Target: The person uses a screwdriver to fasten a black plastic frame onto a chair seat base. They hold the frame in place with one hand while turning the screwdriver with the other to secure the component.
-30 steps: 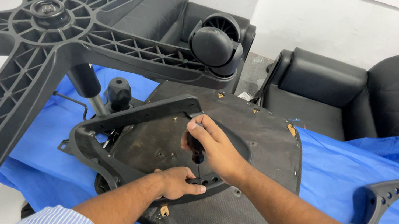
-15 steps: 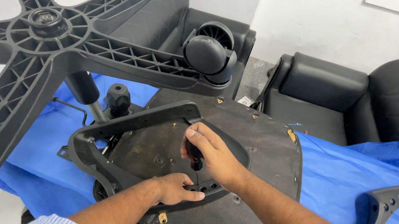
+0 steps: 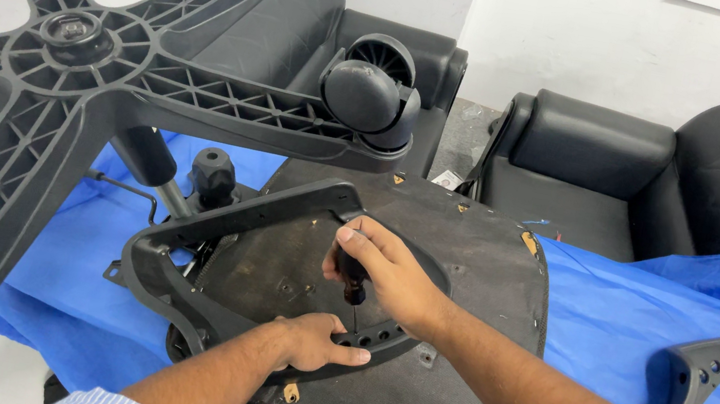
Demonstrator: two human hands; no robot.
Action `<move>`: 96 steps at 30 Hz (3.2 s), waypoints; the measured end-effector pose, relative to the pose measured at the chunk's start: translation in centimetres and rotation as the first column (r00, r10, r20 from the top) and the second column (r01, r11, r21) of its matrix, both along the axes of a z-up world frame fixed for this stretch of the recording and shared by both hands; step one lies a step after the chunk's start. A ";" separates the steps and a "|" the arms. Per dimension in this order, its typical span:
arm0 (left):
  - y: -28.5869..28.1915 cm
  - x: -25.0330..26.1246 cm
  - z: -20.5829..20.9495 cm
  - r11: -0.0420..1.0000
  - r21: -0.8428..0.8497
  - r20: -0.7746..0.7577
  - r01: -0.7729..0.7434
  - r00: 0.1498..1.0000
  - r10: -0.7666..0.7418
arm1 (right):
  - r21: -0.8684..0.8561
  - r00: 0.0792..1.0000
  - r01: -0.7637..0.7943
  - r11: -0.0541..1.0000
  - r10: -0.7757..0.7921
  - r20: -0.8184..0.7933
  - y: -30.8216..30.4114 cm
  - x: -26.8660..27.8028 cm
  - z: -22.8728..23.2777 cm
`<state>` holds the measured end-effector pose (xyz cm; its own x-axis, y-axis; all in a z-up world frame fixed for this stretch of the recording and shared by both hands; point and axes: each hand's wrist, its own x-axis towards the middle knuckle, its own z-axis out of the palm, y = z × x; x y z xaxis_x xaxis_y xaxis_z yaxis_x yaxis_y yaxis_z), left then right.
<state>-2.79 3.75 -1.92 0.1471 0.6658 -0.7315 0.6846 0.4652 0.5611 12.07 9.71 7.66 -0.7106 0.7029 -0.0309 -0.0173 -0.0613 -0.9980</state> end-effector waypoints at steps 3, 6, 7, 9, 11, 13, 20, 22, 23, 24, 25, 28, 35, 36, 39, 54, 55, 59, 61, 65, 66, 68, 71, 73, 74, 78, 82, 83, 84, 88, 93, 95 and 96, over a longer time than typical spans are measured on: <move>0.1 0.1 -0.1 1.000 -0.001 0.032 0.018 0.999 -0.018 | 0.066 1.000 -0.017 0.998 0.018 -0.011 -0.1 0.0 -0.2; 0.1 0.1 0.0 0.999 0.015 -0.052 0.039 0.998 -0.038 | 0.078 1.000 -0.014 0.997 0.016 -0.020 -0.2 0.0 -0.2; 0.2 0.1 0.0 0.999 -0.012 -0.044 0.035 0.998 -0.036 | 0.065 1.000 -0.009 0.998 0.009 0.003 -0.2 0.0 -0.1; 0.3 0.2 0.0 0.998 -0.063 -0.027 0.027 0.999 -0.028 | 0.040 0.999 0.000 0.999 -0.002 0.050 0.1 0.0 0.1; 0.3 0.1 0.1 0.998 -0.047 -0.009 0.031 0.999 -0.031 | 0.028 0.999 -0.019 0.999 0.019 0.028 0.6 0.0 0.3; 0.1 0.0 0.1 0.999 -0.022 -0.012 0.032 0.999 -0.033 | 0.035 0.999 -0.031 0.999 0.031 0.020 0.9 0.2 0.5; -0.1 0.2 0.4 0.999 -0.007 -0.078 0.049 0.996 -0.049 | -0.010 1.000 0.004 1.000 -0.004 -0.004 1.0 0.3 0.2; 0.1 0.2 0.5 0.999 -0.008 -0.073 0.046 0.996 -0.046 | 0.020 1.000 -0.002 1.000 0.002 0.013 1.2 0.2 0.4; 0.1 0.2 0.6 0.999 -0.003 -0.056 0.044 0.997 -0.045 | 0.059 1.000 -0.012 0.998 0.011 0.022 1.2 0.2 0.5; 0.0 0.2 0.6 0.999 -0.001 -0.038 0.042 0.998 -0.042 | 0.096 0.999 -0.023 0.995 0.020 0.033 1.1 0.2 0.6; 0.0 0.2 0.6 0.999 0.003 -0.049 0.044 0.998 -0.044 | 0.096 0.998 -0.026 0.995 0.022 0.051 1.0 0.2 0.7; -0.1 0.1 0.7 0.999 -0.003 -0.058 0.040 0.997 -0.041 | 0.110 0.996 -0.038 0.993 0.030 0.079 0.7 0.3 1.0; -0.3 0.2 1.1 0.999 -0.003 -0.077 0.048 0.996 -0.048 | 0.071 0.999 -0.041 0.997 0.039 0.029 0.7 0.0 1.0; -0.4 0.2 1.2 0.999 0.020 -0.076 0.044 0.996 -0.042 | 0.041 0.999 -0.034 0.999 0.033 0.014 0.6 -0.1 1.0; -0.3 0.3 1.3 0.997 -0.029 -0.070 0.073 0.995 -0.075 | 0.048 0.998 -0.035 0.998 0.033 0.045 0.4 -0.2 0.9; 0.2 0.5 0.4 0.999 -0.008 -0.048 0.036 0.998 -0.037 | 0.019 0.999 -0.033 0.999 0.033 -0.002 1.2 0.6 0.4; 0.2 0.3 0.2 0.999 -0.003 -0.045 0.042 0.998 -0.042 | 0.009 0.999 -0.040 0.999 0.040 -0.001 1.3 0.5 0.4; 0.1 -0.5 -0.5 0.999 0.038 -0.020 0.039 0.999 -0.038 | -0.010 0.996 -0.088 0.996 0.088 0.010 1.8 0.4 0.7; 0.0 -0.7 -1.0 0.998 0.055 0.010 0.026 1.000 -0.027 | -0.023 0.994 -0.106 0.994 0.106 -0.009 1.9 0.2 0.7; -0.2 -0.7 -1.4 0.998 0.065 0.121 -0.010 0.993 0.002 | -0.117 0.993 -0.047 0.992 0.034 -0.113 1.7 -0.2 -0.2; -0.2 -0.7 -1.4 0.998 0.064 0.149 -0.021 0.989 0.011 | -0.154 0.989 -0.017 0.988 -0.006 -0.147 1.4 -0.3 -0.5; -0.2 -0.5 -1.1 0.999 0.041 0.042 -0.001 0.999 -0.001 | -0.122 0.984 -0.009 0.992 -0.013 -0.178 0.8 -0.4 -1.1; -0.4 -0.3 -0.8 0.998 0.057 0.007 0.009 1.000 -0.009 | -0.089 0.983 -0.019 0.996 0.002 -0.185 0.4 -0.7 -1.4; -0.4 -0.3 -0.4 0.996 0.088 0.002 0.025 1.000 -0.025 | -0.052 0.988 -0.032 0.998 0.024 -0.152 0.3 -0.9 -1.0; -0.4 -0.2 -0.3 0.994 0.103 -0.010 0.039 0.999 -0.038 | -0.027 0.992 -0.041 0.999 0.037 -0.117 0.2 -1.0 -0.8; -0.4 0.0 0.0 0.992 0.113 -0.041 0.060 0.998 -0.055 | 0.041 0.995 -0.090 0.995 0.092 -0.045 0.0 -1.0 0.2; -0.3 0.2 0.0 0.997 0.076 0.011 -0.006 1.000 0.005 | 0.098 0.998 -0.052 0.994 0.054 -0.022 0.0 -0.9 0.3; -0.3 0.2 -0.1 0.996 0.084 0.022 -0.010 1.000 0.008 | 0.101 0.997 -0.051 0.994 0.056 -0.047 0.0 -0.8 0.2; -0.4 0.2 -0.2 0.996 0.092 0.033 -0.015 0.999 0.012 | 0.103 0.996 -0.052 0.993 0.060 -0.072 0.0 -0.8 0.1; -0.3 0.1 -0.4 0.998 0.043 0.057 -0.035 0.998 0.032 | 0.063 0.998 -0.024 0.998 0.028 -0.058 0.0 -0.6 -0.4; -0.2 0.0 0.0 0.999 0.041 0.026 -0.024 0.999 0.023 | 0.063 1.000 -0.001 0.998 0.002 -0.007 0.4 -0.8 0.3; -0.4 0.0 0.0 0.998 0.042 0.041 -0.044 0.998 0.042 | 0.107 1.000 -0.006 0.994 0.004 0.014 0.5 -0.8 0.5; -0.3 0.0 0.1 0.998 0.043 0.047 -0.052 0.998 0.050 | 0.130 1.000 -0.006 0.992 0.003 0.022 0.5 -0.8 0.6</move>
<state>-2.80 3.44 -1.80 0.1449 0.7045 -0.6948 0.6339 0.4731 0.6119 11.27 10.19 8.28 -0.7139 0.6988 0.0449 0.0044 0.0686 -0.9976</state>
